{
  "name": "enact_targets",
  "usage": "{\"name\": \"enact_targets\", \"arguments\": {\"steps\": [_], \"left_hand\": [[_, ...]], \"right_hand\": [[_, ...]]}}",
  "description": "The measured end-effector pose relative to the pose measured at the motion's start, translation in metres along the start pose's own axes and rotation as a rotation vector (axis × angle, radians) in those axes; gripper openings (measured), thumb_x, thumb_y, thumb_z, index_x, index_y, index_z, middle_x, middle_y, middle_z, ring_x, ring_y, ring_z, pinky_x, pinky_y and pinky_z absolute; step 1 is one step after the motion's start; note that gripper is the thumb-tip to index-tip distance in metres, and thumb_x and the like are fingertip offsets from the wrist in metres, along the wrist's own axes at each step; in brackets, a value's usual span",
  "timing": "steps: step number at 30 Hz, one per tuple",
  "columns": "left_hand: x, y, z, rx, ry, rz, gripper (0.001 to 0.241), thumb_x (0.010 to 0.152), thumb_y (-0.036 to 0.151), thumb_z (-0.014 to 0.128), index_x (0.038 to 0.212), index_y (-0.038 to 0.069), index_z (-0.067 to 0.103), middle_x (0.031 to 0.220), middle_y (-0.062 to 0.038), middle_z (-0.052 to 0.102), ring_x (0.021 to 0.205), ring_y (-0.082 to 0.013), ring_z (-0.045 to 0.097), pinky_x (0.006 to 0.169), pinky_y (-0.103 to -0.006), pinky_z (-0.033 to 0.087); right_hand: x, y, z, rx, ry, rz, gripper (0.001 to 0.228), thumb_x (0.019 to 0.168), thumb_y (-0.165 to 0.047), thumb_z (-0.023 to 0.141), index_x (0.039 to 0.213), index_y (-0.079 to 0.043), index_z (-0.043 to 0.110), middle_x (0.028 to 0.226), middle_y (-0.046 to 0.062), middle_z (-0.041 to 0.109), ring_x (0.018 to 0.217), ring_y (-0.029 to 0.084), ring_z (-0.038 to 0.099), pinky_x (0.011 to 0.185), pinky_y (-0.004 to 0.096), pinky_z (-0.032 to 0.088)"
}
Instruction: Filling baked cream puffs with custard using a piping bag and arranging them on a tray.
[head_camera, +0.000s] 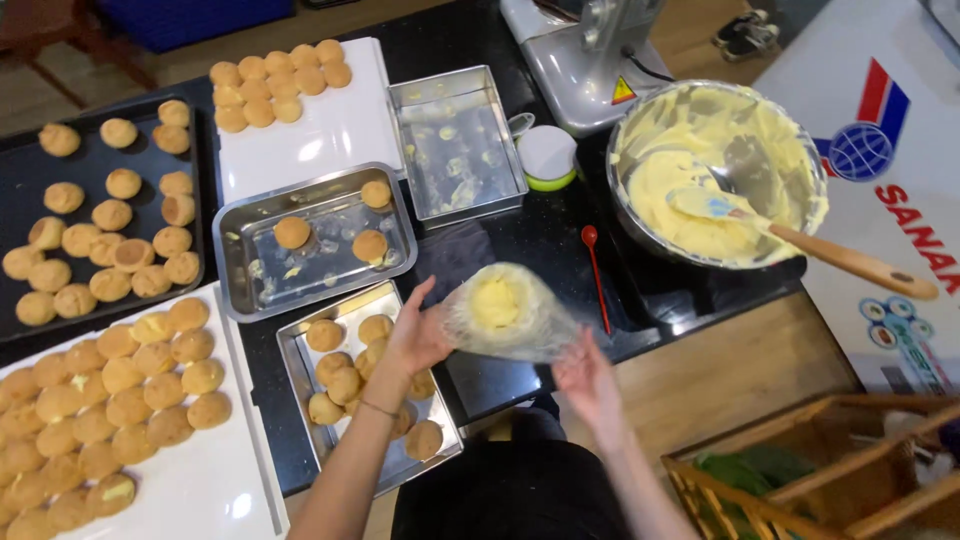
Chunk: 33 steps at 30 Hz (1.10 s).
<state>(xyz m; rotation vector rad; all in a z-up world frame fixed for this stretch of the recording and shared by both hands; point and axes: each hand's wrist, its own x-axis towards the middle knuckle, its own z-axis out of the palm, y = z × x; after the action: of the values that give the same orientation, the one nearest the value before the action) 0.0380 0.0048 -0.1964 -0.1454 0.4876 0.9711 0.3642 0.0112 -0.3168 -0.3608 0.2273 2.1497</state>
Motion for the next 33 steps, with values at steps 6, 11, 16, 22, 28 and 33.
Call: {"name": "enact_targets", "arguments": {"steps": [6, 11, 16, 22, 28, 33], "left_hand": [[0.044, -0.009, 0.027, 0.121, -0.203, 0.224, 0.055, 0.106, 0.04, 0.05, 0.146, 0.003, 0.052, 0.139, -0.011, 0.064, 0.126, -0.0243, 0.063, 0.114, -0.0402, 0.046], [0.036, 0.03, 0.096, 0.568, -0.329, 0.396, 0.044, 0.095, 0.008, 0.057, 0.138, 0.0, 0.058, 0.133, -0.011, 0.068, 0.117, -0.0196, 0.069, 0.102, -0.0364, 0.057], [-0.023, 0.082, 0.192, 1.126, -0.056, 0.52, 0.029, 0.094, -0.009, 0.057, 0.119, -0.007, 0.072, 0.108, -0.018, 0.077, 0.086, -0.0221, 0.077, 0.076, -0.0294, 0.065], [-0.114, 0.097, 0.318, 1.494, 0.016, 1.033, 0.033, 0.087, -0.003, 0.064, 0.12, -0.002, 0.069, 0.115, -0.014, 0.074, 0.091, -0.0192, 0.076, 0.071, -0.0295, 0.067], [0.012, 0.103, 0.306, 1.101, -0.488, 1.638, 0.059, 0.1, 0.029, 0.078, 0.147, 0.005, 0.051, 0.148, -0.004, 0.057, 0.14, -0.0146, 0.054, 0.119, -0.0302, 0.046], [0.097, 0.014, 0.383, 0.852, -0.604, 0.903, 0.053, 0.088, 0.017, 0.077, 0.137, 0.007, 0.057, 0.132, -0.006, 0.064, 0.122, -0.0193, 0.062, 0.105, -0.0355, 0.051]], "right_hand": [[-0.011, -0.043, 0.133, -0.352, 0.08, -0.206, 0.028, 0.103, -0.026, 0.061, 0.121, -0.007, 0.069, 0.068, -0.006, 0.053, 0.059, 0.004, 0.047, 0.055, 0.019, 0.041], [-0.057, -0.067, 0.252, -1.233, 0.073, -0.54, 0.031, 0.106, -0.017, 0.057, 0.126, 0.001, 0.072, 0.064, -0.002, 0.057, 0.052, 0.009, 0.048, 0.042, 0.02, 0.034], [-0.105, -0.067, 0.384, -1.661, -0.01, -0.668, 0.03, 0.105, -0.008, 0.049, 0.125, 0.003, 0.069, 0.087, 0.014, 0.075, 0.074, 0.019, 0.073, 0.061, 0.028, 0.058], [-0.112, -0.071, 0.519, -1.777, -0.181, -0.773, 0.028, 0.106, -0.002, 0.046, 0.121, 0.007, 0.068, 0.086, 0.021, 0.073, 0.068, 0.027, 0.072, 0.062, 0.036, 0.06], [-0.089, -0.178, 0.608, -1.749, -0.69, -0.773, 0.038, 0.121, -0.018, 0.036, 0.116, 0.012, 0.058, 0.106, 0.023, 0.068, 0.097, 0.027, 0.074, 0.097, 0.035, 0.064], [-0.09, -0.219, 0.571, -1.671, -0.751, -0.806, 0.043, 0.125, -0.024, 0.031, 0.142, 0.011, 0.05, 0.127, 0.023, 0.063, 0.112, 0.025, 0.068, 0.104, 0.031, 0.06]]}}
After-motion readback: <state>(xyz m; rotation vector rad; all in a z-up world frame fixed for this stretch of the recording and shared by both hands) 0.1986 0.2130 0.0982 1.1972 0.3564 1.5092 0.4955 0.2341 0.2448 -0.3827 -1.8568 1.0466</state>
